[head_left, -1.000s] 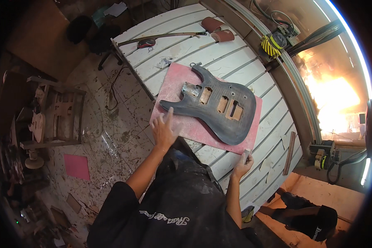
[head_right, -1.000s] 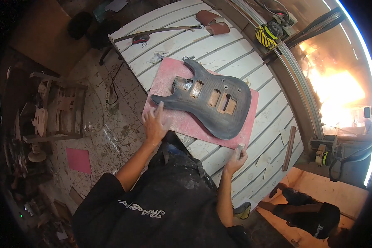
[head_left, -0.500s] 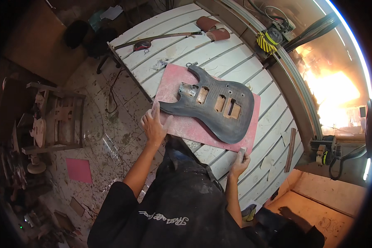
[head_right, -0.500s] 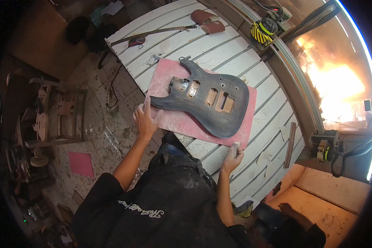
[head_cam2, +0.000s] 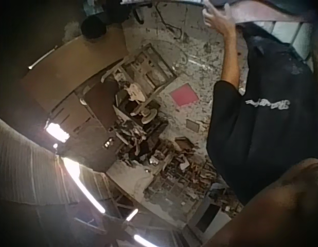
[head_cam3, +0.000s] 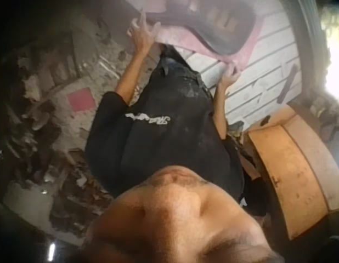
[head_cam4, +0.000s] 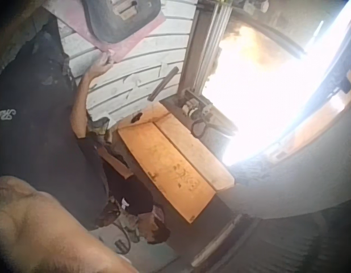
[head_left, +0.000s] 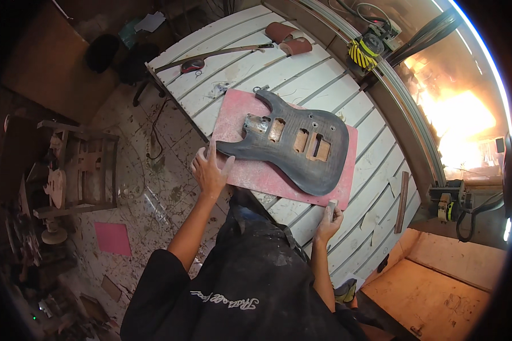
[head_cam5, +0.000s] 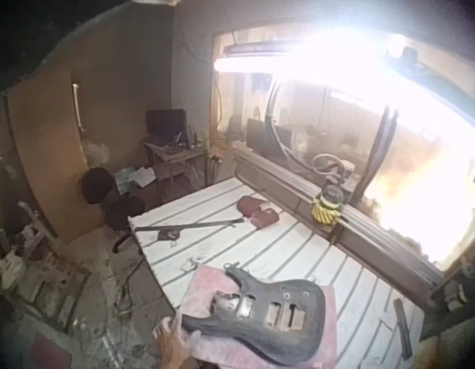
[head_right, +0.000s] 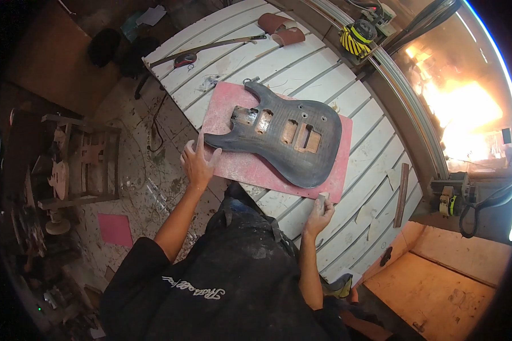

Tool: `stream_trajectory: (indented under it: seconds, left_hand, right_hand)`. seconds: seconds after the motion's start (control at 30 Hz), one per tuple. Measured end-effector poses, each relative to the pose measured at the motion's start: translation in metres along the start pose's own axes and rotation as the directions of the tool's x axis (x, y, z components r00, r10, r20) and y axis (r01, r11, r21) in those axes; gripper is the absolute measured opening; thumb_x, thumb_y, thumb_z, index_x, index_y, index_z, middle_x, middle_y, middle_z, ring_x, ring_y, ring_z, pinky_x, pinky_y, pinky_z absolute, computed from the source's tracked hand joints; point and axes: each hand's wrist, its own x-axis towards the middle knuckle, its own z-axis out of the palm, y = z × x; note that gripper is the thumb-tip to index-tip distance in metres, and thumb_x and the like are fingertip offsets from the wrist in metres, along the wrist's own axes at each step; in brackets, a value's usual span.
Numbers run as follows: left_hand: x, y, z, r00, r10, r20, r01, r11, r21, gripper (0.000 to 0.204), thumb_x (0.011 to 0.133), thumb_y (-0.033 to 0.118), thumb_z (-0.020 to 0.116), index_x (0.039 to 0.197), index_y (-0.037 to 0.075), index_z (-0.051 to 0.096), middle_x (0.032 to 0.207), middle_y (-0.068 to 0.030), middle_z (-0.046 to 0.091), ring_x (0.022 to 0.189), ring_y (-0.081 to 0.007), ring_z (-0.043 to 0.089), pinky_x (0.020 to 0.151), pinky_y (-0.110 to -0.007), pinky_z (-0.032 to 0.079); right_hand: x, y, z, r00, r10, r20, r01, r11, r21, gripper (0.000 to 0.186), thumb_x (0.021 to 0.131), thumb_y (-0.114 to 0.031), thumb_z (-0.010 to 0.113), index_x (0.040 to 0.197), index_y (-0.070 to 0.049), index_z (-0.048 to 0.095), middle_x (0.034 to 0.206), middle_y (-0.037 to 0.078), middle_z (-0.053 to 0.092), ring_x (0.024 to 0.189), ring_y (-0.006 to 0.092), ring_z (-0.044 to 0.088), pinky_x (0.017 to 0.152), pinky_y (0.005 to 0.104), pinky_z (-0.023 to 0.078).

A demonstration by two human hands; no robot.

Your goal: The person sands a guitar body on a workbench. They use a sanding block to rub different parts of the guitar's surface, occasionally stopping to wipe away dust with their hands.

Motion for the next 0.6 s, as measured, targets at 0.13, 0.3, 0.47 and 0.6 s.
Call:
stream_trajectory:
  seconds: [0.13, 0.3, 0.47, 0.6]
  left_hand:
    - [-0.007, 0.006, 0.005, 1.000, -0.019, -0.009, 0.018, 1.000, -0.020, 0.092, 0.090, 0.065, 0.071, 0.161, 0.012, 0.045, 0.146, -0.0245, 0.049, 0.132, -0.0425, 0.049, 0.112, -0.060, 0.036]
    - [-0.012, -0.001, 0.005, 0.997, 0.071, 0.008, -0.071, 0.997, -0.012, 0.097, 0.089, 0.062, 0.074, 0.164, 0.012, 0.040, 0.158, -0.0324, 0.036, 0.143, -0.0481, 0.040, 0.117, -0.064, 0.032]
    - [-0.018, 0.003, 0.000, 0.960, 0.274, 0.055, -0.274, 0.962, -0.011, 0.089, 0.089, 0.061, 0.074, 0.162, 0.020, 0.046, 0.165, -0.0288, 0.030, 0.149, -0.0485, 0.033, 0.118, -0.068, 0.027]
    - [-0.032, 0.035, -0.001, 0.940, 0.288, 0.183, -0.277, 0.957, -0.084, 0.085, 0.088, 0.061, 0.075, 0.161, 0.025, 0.049, 0.169, -0.0241, 0.026, 0.155, -0.0484, 0.023, 0.119, -0.073, 0.023]
  right_hand:
    - [-0.002, 0.000, 0.002, 1.000, -0.005, -0.001, 0.005, 0.999, -0.038, 0.039, 0.099, -0.016, 0.077, 0.128, 0.005, 0.060, 0.125, 0.015, 0.064, 0.119, 0.0251, 0.061, 0.108, 0.0381, 0.047]
    - [-0.002, -0.001, 0.003, 1.000, 0.005, -0.011, -0.006, 0.999, -0.035, 0.036, 0.099, -0.014, 0.077, 0.126, 0.005, 0.062, 0.124, 0.014, 0.065, 0.118, 0.0250, 0.062, 0.109, 0.0384, 0.047]
    - [-0.002, -0.006, 0.009, 0.999, 0.017, 0.031, -0.017, 1.000, 0.025, 0.035, 0.099, -0.012, 0.076, 0.125, 0.005, 0.062, 0.122, 0.014, 0.066, 0.117, 0.0242, 0.063, 0.108, 0.0373, 0.047]
    - [-0.006, -0.010, 0.010, 0.999, -0.029, 0.033, 0.030, 1.000, -0.011, 0.034, 0.101, -0.012, 0.073, 0.128, 0.004, 0.060, 0.120, 0.012, 0.066, 0.111, 0.0198, 0.064, 0.102, 0.0338, 0.049]
